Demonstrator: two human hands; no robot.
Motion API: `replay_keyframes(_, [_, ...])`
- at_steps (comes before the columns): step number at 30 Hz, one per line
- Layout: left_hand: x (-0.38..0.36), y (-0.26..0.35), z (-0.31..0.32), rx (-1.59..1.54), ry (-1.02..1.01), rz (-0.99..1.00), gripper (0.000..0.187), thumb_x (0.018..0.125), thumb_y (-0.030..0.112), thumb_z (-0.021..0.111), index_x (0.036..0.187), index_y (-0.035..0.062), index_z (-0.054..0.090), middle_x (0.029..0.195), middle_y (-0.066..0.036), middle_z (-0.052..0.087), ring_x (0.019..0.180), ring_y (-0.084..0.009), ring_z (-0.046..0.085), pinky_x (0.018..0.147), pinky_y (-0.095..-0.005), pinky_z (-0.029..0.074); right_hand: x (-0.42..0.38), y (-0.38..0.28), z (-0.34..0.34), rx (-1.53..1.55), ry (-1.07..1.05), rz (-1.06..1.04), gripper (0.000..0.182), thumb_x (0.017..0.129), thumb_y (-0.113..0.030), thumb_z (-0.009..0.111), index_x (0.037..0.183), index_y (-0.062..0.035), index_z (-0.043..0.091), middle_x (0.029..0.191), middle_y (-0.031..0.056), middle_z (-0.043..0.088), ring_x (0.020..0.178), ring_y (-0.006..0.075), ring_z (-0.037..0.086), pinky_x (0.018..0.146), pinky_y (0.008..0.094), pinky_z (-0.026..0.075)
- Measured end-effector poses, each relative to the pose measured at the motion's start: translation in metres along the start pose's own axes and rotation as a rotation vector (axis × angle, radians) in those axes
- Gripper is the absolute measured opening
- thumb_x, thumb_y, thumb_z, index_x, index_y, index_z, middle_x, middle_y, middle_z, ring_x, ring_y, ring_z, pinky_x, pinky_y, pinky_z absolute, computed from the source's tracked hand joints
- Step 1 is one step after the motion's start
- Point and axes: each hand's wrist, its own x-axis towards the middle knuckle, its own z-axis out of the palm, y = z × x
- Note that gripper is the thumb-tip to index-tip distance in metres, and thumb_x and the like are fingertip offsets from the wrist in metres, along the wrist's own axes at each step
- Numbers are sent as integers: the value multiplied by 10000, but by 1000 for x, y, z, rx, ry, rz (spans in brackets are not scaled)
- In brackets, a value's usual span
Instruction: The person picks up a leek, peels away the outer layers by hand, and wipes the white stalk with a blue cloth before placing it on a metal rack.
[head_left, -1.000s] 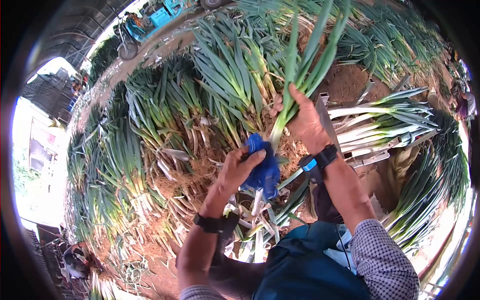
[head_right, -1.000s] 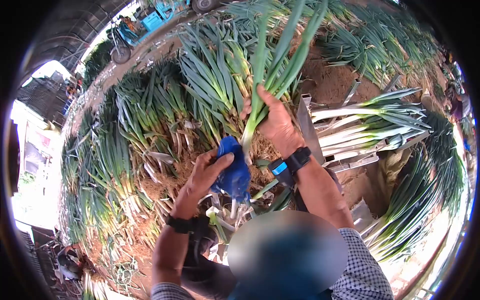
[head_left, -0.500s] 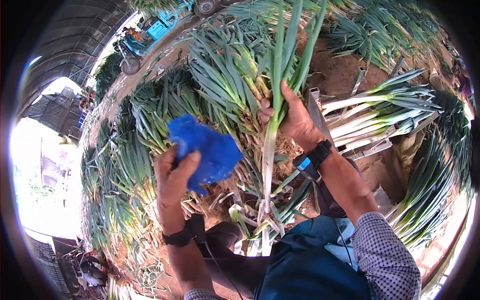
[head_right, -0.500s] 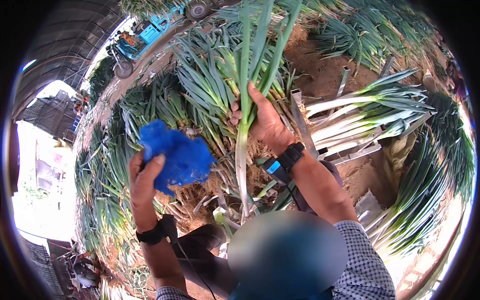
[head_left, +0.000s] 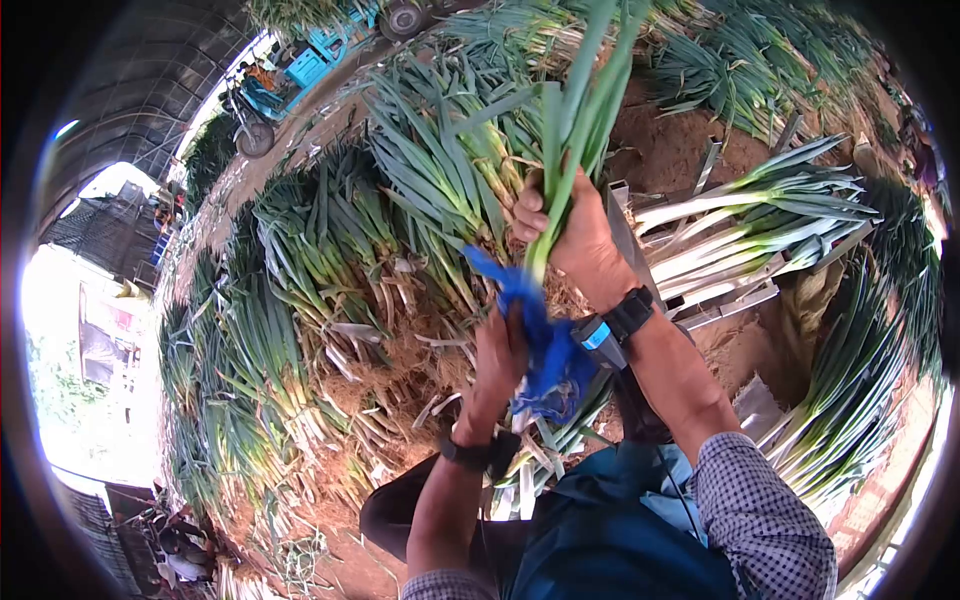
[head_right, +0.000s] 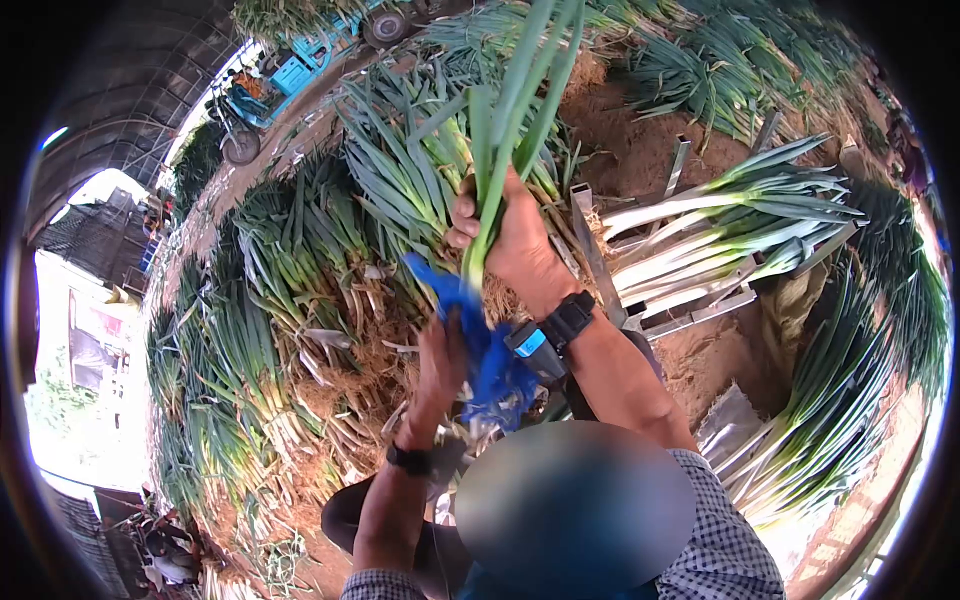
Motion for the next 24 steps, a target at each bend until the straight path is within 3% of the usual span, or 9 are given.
replay_keyframes(7, [-87,-69,-23,386,-135,28,195,1024,154,514,1121,2,588,684,-159,632,494,-245,578,413,-362,442,1,-8,-7,-118,-28,-10,575,1002,-624,392,894,-81,546,645,23,487,498,134,397,497,310,352])
replay_keyframes(8, [-95,-86,-36,433,-175,-101,233,1022,173,527,1162,-8,568,683,-132,648,461,-211,566,353,-344,430,0,-9,-10,-122,-20,-12,563,1014,-612,373,882,-90,538,640,22,489,496,133,398,495,309,356])
replay_keyframes(10, [-93,-55,-68,328,62,-361,225,1012,170,551,1146,-9,566,680,-129,646,480,-195,580,365,-353,433,1,-14,-18,-51,-55,-29,601,956,-673,459,895,-84,562,642,16,488,503,131,410,498,304,364])
replay_keyframes(12, [-76,-30,-98,138,290,-306,195,1007,184,568,1084,7,591,692,-152,650,489,-192,594,368,-341,436,1,-16,-23,1,-60,2,610,949,-677,473,917,-77,574,650,16,494,514,131,417,511,302,369])
replay_keyframes(14, [-48,-3,-138,577,259,-20,196,1010,209,581,1037,18,614,745,-148,679,552,-200,635,444,-339,481,4,-15,-26,22,-66,39,619,953,-675,469,932,-68,585,651,19,490,515,131,411,515,309,363])
replay_keyframes(16, [-23,37,-152,577,254,28,215,1014,235,583,1033,26,632,782,-106,691,595,-184,632,519,-337,494,6,-8,-26,-11,-50,22,625,964,-668,453,923,-60,592,648,17,486,513,130,408,511,300,358])
replay_keyframes(18, [-2,86,-129,89,191,-179,204,1012,229,588,1054,36,640,749,-61,653,595,-158,579,550,-342,465,8,0,-22,24,-47,40,645,976,-665,423,926,-49,605,646,20,490,507,125,403,497,289,352])
replay_keyframes(22, [21,87,-59,178,-240,-206,237,1024,269,567,1052,43,632,729,-48,594,643,-119,544,550,-332,446,10,18,-18,114,-211,85,703,967,-691,394,995,-32,636,660,23,516,499,125,409,502,296,387])
replay_keyframes(24, [21,62,-29,30,-103,100,326,1036,319,558,1065,-1,615,769,9,546,703,-55,470,567,-265,404,7,21,-17,85,-209,80,748,950,-709,401,1064,-16,657,683,33,555,499,133,421,522,308,407])
